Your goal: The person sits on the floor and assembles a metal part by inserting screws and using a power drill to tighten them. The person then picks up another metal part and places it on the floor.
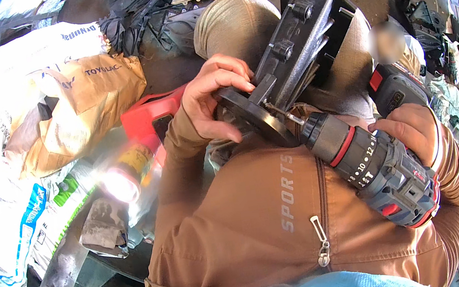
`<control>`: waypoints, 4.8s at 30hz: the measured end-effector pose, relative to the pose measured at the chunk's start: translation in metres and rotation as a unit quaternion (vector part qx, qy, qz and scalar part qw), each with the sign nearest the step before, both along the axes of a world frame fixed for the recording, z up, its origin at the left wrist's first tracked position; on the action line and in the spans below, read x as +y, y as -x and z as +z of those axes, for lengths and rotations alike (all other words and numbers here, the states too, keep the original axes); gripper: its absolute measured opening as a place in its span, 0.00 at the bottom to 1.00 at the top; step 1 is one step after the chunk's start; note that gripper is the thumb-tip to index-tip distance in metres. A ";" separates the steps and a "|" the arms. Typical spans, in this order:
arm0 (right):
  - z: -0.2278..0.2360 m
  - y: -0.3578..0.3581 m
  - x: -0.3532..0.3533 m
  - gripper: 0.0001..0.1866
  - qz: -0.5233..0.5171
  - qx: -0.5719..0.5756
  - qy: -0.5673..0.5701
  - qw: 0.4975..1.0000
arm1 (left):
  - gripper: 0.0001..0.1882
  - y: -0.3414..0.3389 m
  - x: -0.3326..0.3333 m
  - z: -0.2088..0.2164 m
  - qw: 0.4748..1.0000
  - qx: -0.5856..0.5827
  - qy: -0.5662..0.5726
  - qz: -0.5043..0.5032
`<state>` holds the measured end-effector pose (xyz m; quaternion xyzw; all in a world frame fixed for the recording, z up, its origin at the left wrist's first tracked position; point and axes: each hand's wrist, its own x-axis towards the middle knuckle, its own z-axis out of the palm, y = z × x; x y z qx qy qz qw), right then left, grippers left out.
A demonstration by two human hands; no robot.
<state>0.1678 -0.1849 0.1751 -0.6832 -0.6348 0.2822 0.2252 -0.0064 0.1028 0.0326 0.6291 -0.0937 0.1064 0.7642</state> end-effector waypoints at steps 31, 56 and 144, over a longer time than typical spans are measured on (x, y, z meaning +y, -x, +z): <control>-0.002 0.005 0.011 0.24 0.027 -0.002 -0.013 1.000 | 0.27 0.014 -0.011 -0.030 0.992 -0.002 0.021 0.128; -0.003 0.012 0.020 0.25 0.014 -0.015 0.005 1.000 | 0.31 0.012 -0.008 -0.031 0.995 0.019 0.030 0.098; -0.198 0.100 -0.213 0.62 -0.511 0.300 -0.424 0.685 | 0.20 -0.113 -0.161 0.191 0.894 -0.140 -0.238 -0.352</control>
